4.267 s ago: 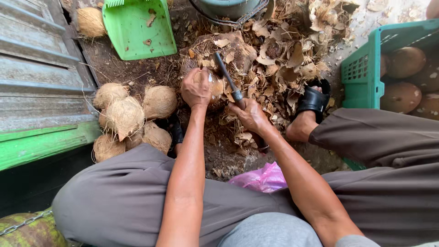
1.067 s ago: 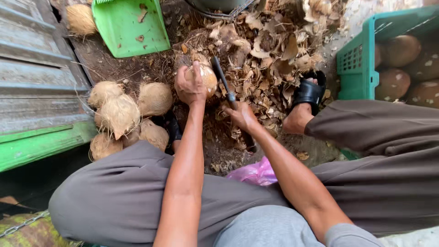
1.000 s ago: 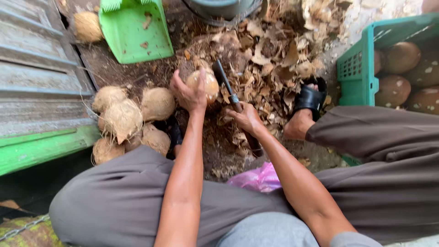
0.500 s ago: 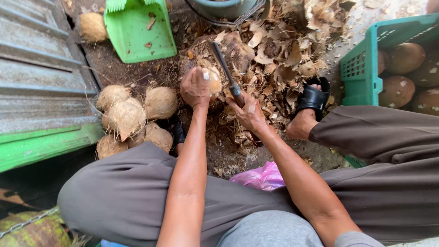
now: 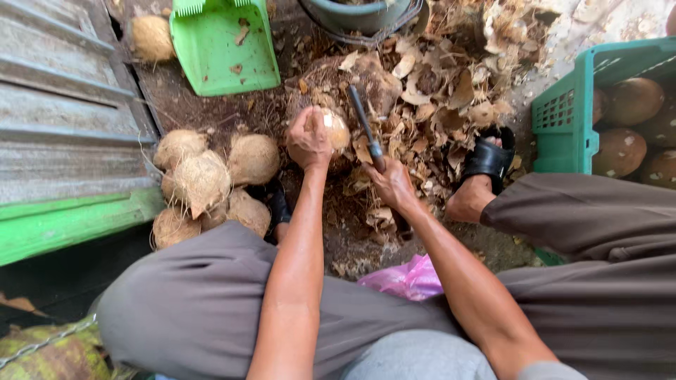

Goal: The person sits on the ground and husks coconuts one at a time, holding each coconut against a wooden stump and chopping off the outer husk with a machete. Husked coconuts are set aside near a pile of husks and a crate of unhusked coconuts.

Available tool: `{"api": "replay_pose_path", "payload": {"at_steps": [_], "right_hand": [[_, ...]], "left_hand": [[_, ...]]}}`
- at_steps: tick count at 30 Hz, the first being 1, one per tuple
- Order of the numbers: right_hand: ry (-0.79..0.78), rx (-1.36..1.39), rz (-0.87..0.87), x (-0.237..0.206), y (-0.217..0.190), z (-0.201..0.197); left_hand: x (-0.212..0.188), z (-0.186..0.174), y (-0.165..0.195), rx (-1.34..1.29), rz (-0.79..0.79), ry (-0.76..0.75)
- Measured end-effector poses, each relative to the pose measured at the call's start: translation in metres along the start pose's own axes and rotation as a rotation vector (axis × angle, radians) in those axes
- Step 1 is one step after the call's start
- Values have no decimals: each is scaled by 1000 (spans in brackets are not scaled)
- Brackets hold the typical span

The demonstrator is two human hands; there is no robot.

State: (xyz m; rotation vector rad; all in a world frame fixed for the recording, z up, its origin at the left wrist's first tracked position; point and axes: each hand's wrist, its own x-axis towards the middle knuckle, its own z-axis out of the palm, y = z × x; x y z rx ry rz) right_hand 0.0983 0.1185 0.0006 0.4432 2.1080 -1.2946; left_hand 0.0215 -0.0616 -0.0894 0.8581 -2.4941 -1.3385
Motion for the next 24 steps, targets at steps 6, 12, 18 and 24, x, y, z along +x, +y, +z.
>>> {"api": "replay_pose_path", "payload": {"at_steps": [6, 12, 18, 24], "right_hand": [[122, 112, -408, 13, -1, -9], [-17, -116, -204, 7, -11, 10], [33, 73, -384, 3, 3, 11], [-35, -5, -43, 13, 5, 3]], "left_hand": [[-5, -12, 10, 94, 8, 13], [-3, -15, 15, 34, 54, 28], [-8, -7, 0, 50, 57, 49], [-8, -11, 5, -68, 107, 75]]}}
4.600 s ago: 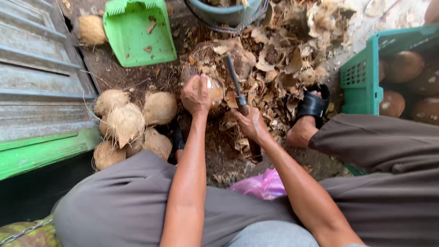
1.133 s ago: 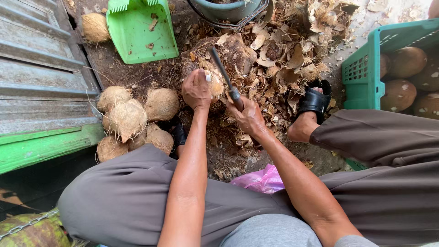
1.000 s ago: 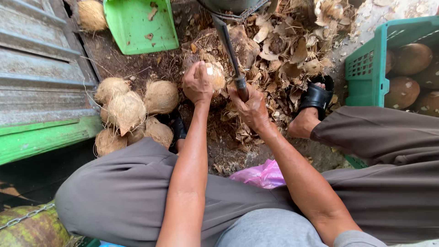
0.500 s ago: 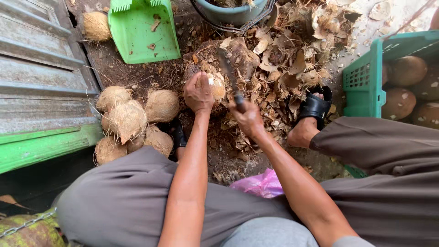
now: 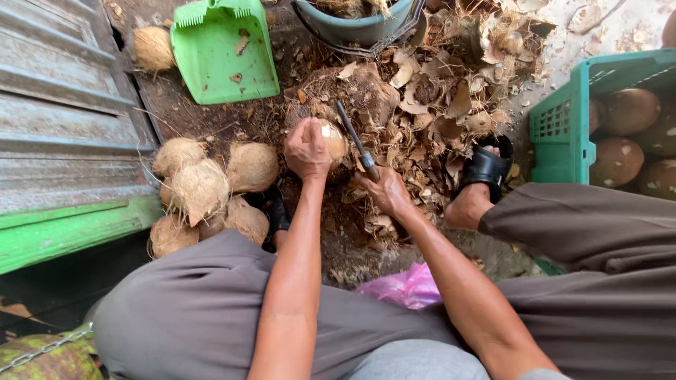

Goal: The person sits on the ground and husks coconuts one at a time, holding each coconut against a wooden stump and chopping off the outer husk with a machete. Husked coconuts are set aside near a pile of husks and a crate of unhusked coconuts.

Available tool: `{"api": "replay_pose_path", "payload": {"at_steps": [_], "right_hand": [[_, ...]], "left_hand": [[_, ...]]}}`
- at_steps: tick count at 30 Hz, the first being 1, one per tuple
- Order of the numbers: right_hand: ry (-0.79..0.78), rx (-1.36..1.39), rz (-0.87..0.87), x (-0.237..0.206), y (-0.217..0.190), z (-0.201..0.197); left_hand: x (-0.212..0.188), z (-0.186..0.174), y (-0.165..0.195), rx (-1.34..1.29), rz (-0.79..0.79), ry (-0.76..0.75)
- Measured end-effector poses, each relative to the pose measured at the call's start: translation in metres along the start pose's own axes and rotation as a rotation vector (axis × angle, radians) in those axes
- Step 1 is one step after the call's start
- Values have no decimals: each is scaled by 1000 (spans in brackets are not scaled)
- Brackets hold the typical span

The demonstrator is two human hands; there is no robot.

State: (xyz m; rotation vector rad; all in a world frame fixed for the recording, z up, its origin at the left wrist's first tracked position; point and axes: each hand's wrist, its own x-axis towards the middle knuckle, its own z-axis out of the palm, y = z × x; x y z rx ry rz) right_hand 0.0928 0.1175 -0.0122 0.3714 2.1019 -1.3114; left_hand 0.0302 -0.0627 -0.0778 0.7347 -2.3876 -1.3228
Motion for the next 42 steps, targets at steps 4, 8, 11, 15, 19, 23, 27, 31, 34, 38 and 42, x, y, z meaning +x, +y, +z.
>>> {"api": "replay_pose_path", "payload": {"at_steps": [4, 8, 11, 15, 19, 23, 27, 31, 34, 38, 42], "right_hand": [[100, -51, -205, 2, 6, 1], [79, 393, -319, 6, 15, 10], [-74, -65, 214, 6, 19, 15], [6, 94, -32, 0, 19, 11], [70, 387, -142, 2, 18, 8], [82, 418, -241, 4, 30, 28], [-51, 274, 130, 10, 42, 42], [-101, 254, 146, 8, 42, 28], [-109, 191, 113, 1, 29, 10], [-92, 118, 28, -12, 8, -4], [63, 19, -187, -22, -6, -13]], "left_hand": [[1, -4, 1, 96, -1, -36], [5, -4, -5, 99, -6, -50], [9, -3, -9, 89, -96, -133], [9, -3, -10, 105, 83, -86], [8, -4, -8, 99, -84, -82], [12, -5, -5, 85, -30, -90], [18, -3, -5, 87, 44, -75], [12, -3, -11, 83, -73, -9], [6, -4, -8, 121, -212, -34], [-2, -7, 5, 22, -204, -57], [-4, -8, 17, 121, -157, -71]]}}
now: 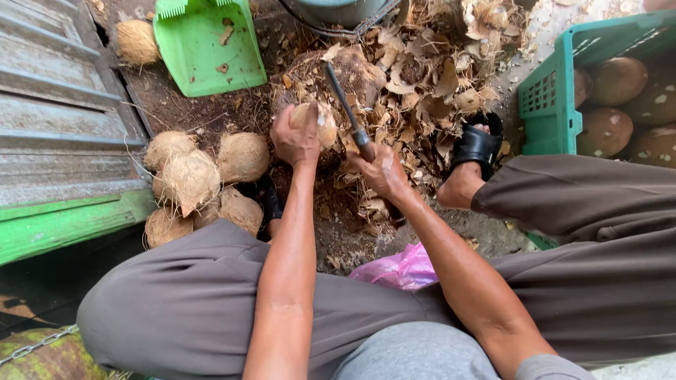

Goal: The person sits on the ground and husks coconuts one at a time, holding each coconut against a wooden stump and chopping off the outer husk with a machete. Husked coconuts are set aside near a pile of husks and a crate of unhusked coconuts.

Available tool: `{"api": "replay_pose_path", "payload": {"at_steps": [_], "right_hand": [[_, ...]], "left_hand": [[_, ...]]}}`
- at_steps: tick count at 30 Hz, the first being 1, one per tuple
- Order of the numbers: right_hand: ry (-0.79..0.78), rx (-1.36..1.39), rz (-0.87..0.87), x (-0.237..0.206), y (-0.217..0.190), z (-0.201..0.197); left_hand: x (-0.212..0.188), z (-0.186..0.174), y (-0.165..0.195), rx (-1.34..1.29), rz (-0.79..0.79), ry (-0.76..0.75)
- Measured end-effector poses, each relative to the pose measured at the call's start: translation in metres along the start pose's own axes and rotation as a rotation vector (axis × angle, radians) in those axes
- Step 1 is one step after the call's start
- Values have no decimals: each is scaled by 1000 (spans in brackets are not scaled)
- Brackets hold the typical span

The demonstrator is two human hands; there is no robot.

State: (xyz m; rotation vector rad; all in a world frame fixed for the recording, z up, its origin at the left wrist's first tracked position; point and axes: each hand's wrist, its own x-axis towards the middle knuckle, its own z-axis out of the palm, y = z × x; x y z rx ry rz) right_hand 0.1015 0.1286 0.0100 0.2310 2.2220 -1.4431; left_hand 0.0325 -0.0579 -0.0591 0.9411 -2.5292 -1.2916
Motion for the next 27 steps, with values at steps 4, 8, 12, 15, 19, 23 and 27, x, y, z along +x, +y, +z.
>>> {"api": "replay_pose_path", "payload": {"at_steps": [4, 8, 12, 15, 19, 23, 27], "right_hand": [[90, -35, -216, 1, -7, -4], [78, -143, -242, 4, -6, 3], [5, -188, 16, 7, 4, 10], [12, -182, -101, 6, 13, 6], [-123, -147, 137, 14, 14, -11], [-260, 301, 330, 16, 4, -30], [-116, 39, 193, 8, -6, -16]], "left_hand": [[6, 6, 6, 0, -39, 26], [7, 11, 6, 4, -48, 7], [3, 15, 5, 26, 105, 71], [0, 18, 4, 20, 94, 54], [4, 18, -3, 27, 175, 78], [14, 20, -9, 15, 289, -35], [16, 30, -10, 49, 350, 50]]}}
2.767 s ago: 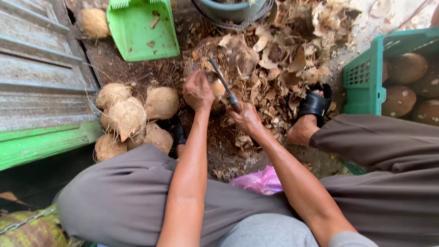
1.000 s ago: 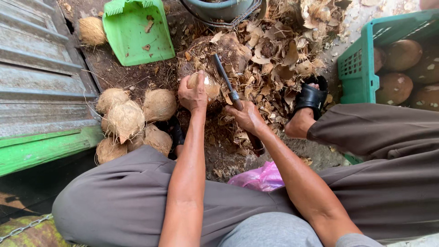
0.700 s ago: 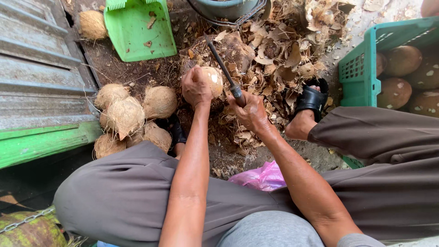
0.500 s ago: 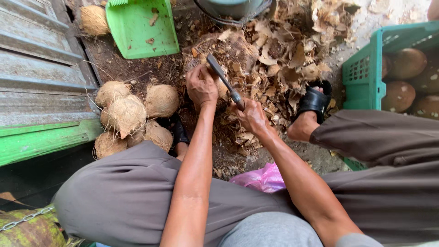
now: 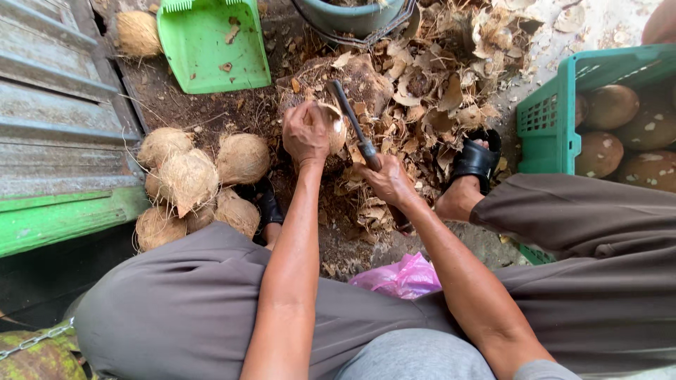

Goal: The person sits on the ground and husks coconuts one at a time, holding each coconut against a wooden stump and chopping off the outer husk with a machete. Husked coconuts are set aside near a pile of husks and a crate of unhusked coconuts.

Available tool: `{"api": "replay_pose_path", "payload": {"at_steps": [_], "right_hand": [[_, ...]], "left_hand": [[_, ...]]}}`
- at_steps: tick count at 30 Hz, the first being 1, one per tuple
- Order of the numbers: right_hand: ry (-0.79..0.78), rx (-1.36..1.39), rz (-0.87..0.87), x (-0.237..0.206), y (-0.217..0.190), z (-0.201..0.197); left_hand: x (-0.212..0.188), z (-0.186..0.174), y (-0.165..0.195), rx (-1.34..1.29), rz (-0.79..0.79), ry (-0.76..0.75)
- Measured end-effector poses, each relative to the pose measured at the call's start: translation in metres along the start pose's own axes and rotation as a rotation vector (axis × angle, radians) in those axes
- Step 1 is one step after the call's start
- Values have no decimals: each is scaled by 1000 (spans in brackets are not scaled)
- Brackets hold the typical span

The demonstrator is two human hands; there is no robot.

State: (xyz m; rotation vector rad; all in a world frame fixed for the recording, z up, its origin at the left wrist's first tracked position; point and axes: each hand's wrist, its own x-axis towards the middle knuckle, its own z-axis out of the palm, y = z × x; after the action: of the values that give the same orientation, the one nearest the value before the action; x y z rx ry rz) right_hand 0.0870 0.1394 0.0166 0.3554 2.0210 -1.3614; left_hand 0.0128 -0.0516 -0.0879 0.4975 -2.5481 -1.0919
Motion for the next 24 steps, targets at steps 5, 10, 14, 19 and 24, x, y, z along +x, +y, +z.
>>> {"api": "replay_pose_path", "payload": {"at_steps": [5, 10, 14, 19, 24], "right_hand": [[184, -48, -386, 4, 14, 16], [149, -221, -25, 25, 51, 17], [150, -157, -250, 34, 65, 17], [21, -14, 156, 30, 45, 11], [28, 14, 89, 16, 21, 10]], "left_hand": [[-3, 6, 11, 26, -134, 14], [-10, -11, 24, -24, -60, 38], [-8, -23, 22, -108, -99, -64], [-4, -39, 12, -33, -206, -180], [-5, -58, 14, -473, -101, -217]]}}
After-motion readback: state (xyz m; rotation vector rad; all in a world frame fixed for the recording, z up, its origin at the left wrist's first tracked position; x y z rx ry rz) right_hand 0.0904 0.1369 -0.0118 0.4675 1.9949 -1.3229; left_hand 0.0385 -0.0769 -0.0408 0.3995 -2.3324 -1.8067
